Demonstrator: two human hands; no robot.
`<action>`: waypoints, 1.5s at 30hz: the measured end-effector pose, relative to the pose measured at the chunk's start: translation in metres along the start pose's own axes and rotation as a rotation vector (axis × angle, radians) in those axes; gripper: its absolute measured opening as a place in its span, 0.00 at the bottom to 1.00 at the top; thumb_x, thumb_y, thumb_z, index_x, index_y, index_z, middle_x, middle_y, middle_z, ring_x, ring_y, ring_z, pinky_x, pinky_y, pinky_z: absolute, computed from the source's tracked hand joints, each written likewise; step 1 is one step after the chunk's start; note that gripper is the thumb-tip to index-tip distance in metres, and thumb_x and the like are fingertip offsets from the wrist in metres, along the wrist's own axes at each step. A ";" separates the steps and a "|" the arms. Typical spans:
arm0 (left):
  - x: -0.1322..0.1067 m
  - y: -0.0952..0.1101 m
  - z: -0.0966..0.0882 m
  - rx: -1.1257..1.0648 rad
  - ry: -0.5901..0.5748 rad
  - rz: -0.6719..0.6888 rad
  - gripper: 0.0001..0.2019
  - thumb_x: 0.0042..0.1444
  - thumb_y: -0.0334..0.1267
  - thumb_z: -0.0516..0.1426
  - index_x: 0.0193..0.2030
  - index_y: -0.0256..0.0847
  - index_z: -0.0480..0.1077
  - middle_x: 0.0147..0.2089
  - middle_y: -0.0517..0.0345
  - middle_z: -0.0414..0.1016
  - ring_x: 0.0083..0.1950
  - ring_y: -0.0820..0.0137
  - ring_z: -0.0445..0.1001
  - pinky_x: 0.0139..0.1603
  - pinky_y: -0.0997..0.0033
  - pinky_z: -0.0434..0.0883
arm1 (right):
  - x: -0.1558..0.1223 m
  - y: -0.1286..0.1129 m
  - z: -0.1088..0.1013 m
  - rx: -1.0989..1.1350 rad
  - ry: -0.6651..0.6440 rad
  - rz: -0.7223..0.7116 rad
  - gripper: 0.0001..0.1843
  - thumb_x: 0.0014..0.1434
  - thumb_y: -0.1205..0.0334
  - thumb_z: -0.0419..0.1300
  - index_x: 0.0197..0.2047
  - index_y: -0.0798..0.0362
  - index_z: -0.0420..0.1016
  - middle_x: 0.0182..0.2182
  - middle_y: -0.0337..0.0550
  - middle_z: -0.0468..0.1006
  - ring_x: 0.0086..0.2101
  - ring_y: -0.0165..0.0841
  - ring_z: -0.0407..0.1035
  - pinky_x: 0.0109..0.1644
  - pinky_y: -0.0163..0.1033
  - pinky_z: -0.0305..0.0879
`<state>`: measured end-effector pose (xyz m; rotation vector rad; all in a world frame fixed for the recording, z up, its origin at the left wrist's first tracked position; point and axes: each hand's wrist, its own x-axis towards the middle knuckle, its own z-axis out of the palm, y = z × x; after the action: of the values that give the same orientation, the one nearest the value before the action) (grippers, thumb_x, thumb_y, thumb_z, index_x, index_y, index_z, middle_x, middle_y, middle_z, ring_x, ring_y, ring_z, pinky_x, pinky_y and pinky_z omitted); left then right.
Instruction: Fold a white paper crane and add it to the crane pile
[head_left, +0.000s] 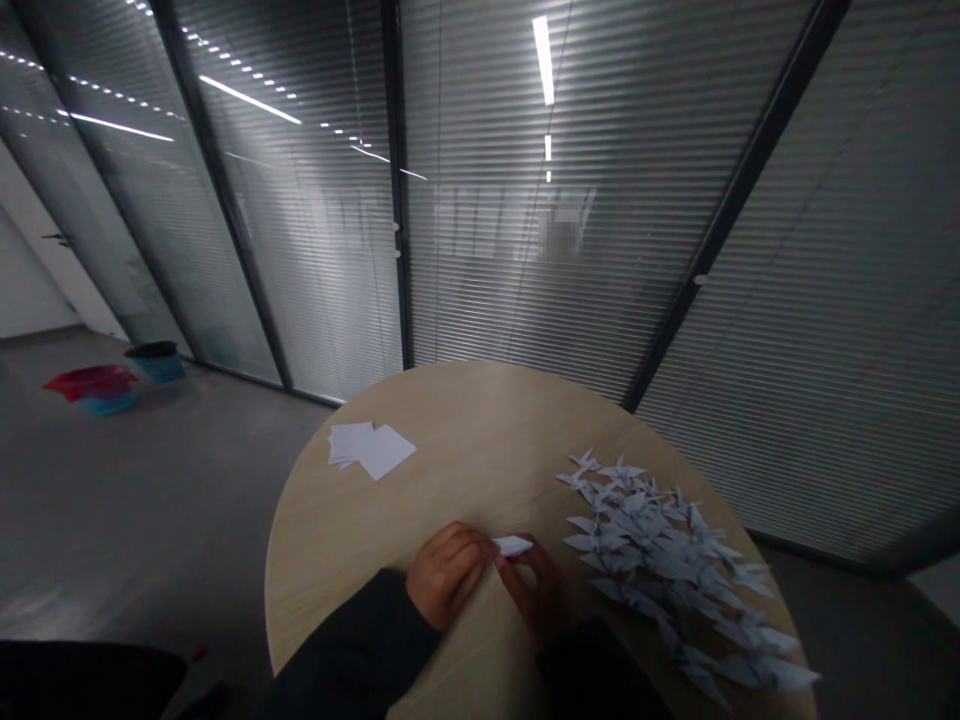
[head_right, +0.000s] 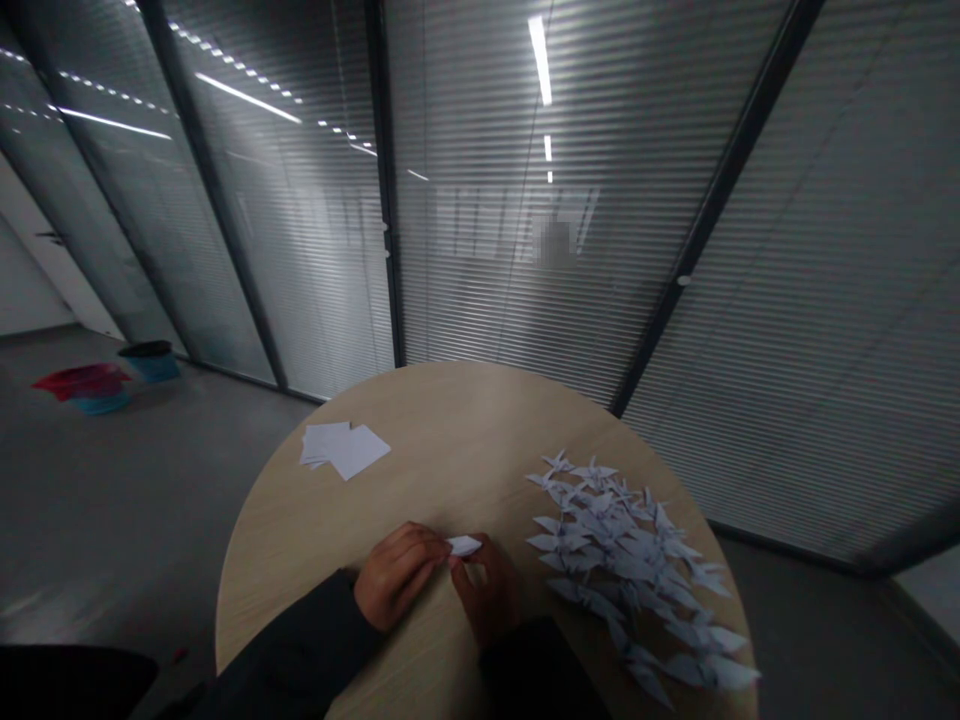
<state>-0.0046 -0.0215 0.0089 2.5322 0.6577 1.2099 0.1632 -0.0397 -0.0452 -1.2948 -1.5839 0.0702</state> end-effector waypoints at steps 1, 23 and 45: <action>0.000 0.000 0.000 -0.008 -0.006 -0.032 0.10 0.60 0.30 0.49 0.45 0.38 0.68 0.39 0.49 0.74 0.42 0.67 0.70 0.43 0.68 0.70 | 0.000 0.000 0.000 -0.006 -0.007 0.007 0.07 0.53 0.58 0.55 0.30 0.51 0.70 0.24 0.41 0.77 0.26 0.33 0.73 0.30 0.35 0.70; -0.001 -0.009 0.006 -0.226 -0.050 -0.245 0.08 0.62 0.36 0.48 0.40 0.39 0.68 0.41 0.51 0.75 0.44 0.69 0.72 0.46 0.69 0.69 | 0.001 -0.007 -0.004 -0.045 -0.143 0.058 0.06 0.53 0.60 0.54 0.28 0.50 0.68 0.26 0.42 0.76 0.28 0.31 0.72 0.32 0.32 0.66; 0.001 -0.006 0.010 -0.285 -0.071 -0.502 0.14 0.55 0.35 0.53 0.48 0.36 0.67 0.37 0.53 0.74 0.39 0.69 0.72 0.43 0.70 0.68 | 0.005 -0.011 -0.005 0.037 -0.180 0.256 0.13 0.53 0.52 0.54 0.24 0.50 0.70 0.22 0.39 0.77 0.25 0.32 0.71 0.29 0.33 0.64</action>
<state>0.0020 -0.0161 0.0004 2.0004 0.9536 0.9502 0.1592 -0.0435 -0.0332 -1.4895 -1.5496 0.3834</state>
